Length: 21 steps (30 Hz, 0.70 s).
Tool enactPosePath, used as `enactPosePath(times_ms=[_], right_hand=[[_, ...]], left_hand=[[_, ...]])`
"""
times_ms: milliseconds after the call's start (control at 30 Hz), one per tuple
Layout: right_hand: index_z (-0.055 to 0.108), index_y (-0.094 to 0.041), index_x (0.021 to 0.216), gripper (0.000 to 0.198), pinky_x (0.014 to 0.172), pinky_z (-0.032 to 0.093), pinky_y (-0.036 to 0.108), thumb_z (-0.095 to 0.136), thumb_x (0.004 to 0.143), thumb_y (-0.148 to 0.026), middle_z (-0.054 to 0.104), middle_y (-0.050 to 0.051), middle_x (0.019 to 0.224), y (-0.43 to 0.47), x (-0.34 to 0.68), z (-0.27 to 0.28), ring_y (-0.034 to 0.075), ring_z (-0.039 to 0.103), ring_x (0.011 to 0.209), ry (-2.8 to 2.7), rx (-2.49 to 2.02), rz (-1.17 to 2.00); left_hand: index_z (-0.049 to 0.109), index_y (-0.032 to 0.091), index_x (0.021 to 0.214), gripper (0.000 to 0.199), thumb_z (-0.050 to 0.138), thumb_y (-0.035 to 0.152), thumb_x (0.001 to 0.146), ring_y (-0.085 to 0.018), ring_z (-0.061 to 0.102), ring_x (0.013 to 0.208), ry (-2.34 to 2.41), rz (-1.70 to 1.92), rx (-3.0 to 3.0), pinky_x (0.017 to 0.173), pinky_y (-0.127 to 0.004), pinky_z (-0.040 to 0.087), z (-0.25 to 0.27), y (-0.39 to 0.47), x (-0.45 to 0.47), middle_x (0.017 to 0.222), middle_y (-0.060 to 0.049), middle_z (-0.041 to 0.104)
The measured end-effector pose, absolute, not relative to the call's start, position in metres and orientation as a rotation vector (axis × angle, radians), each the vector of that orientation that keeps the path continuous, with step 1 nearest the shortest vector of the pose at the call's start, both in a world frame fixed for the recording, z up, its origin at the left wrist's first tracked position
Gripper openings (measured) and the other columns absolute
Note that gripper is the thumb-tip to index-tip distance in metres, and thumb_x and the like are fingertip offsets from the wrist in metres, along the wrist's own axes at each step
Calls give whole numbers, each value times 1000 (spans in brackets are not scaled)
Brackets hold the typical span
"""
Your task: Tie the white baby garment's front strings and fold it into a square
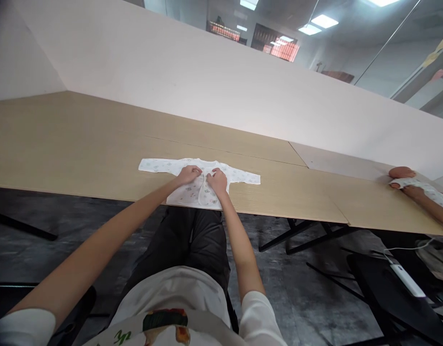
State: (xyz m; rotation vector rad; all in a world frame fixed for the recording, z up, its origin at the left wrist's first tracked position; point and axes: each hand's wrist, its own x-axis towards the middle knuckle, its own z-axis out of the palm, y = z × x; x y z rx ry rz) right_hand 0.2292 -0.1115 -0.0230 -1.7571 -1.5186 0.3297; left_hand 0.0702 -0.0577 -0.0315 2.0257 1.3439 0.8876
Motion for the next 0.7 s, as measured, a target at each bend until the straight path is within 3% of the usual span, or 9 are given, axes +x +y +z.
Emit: enactPosePath(times_ms=[167, 267, 500, 700], right_hand=[[62, -19, 82, 17, 78, 48, 35, 67, 79, -34, 68, 13, 91, -68, 206, -20, 27, 64, 90, -1633, -1934, 355], [65, -16, 85, 14, 76, 48, 33, 62, 83, -30, 69, 18, 96, -60, 199, -28, 27, 65, 91, -1595, -1993, 317], [72, -16, 96, 25, 82, 46, 25, 49, 85, -17, 73, 9, 99, -66, 215, -42, 19, 65, 94, -1525, -1904, 289], [73, -16, 103, 28, 85, 44, 25, 51, 85, -18, 74, 8, 99, -67, 220, -42, 19, 66, 95, -1574, -1845, 321]], left_hand=[[72, 16, 83, 22, 51, 22, 81, -23, 65, 90, 1574, 965, 1926, 83, -33, 48, -24, -26, 93, 95, -11, 73], [73, 15, 89, 26, 48, 21, 85, -23, 64, 94, 1585, 968, 1981, 85, -32, 48, -37, -28, 101, 99, -12, 72], [69, 20, 117, 35, 46, 27, 92, -23, 60, 103, 1624, 879, 2206, 87, -31, 48, -53, -42, 105, 121, -11, 62], [74, 21, 102, 26, 52, 27, 89, -22, 62, 98, 1543, 957, 2182, 84, -30, 48, -59, -35, 105, 109, -9, 68]])
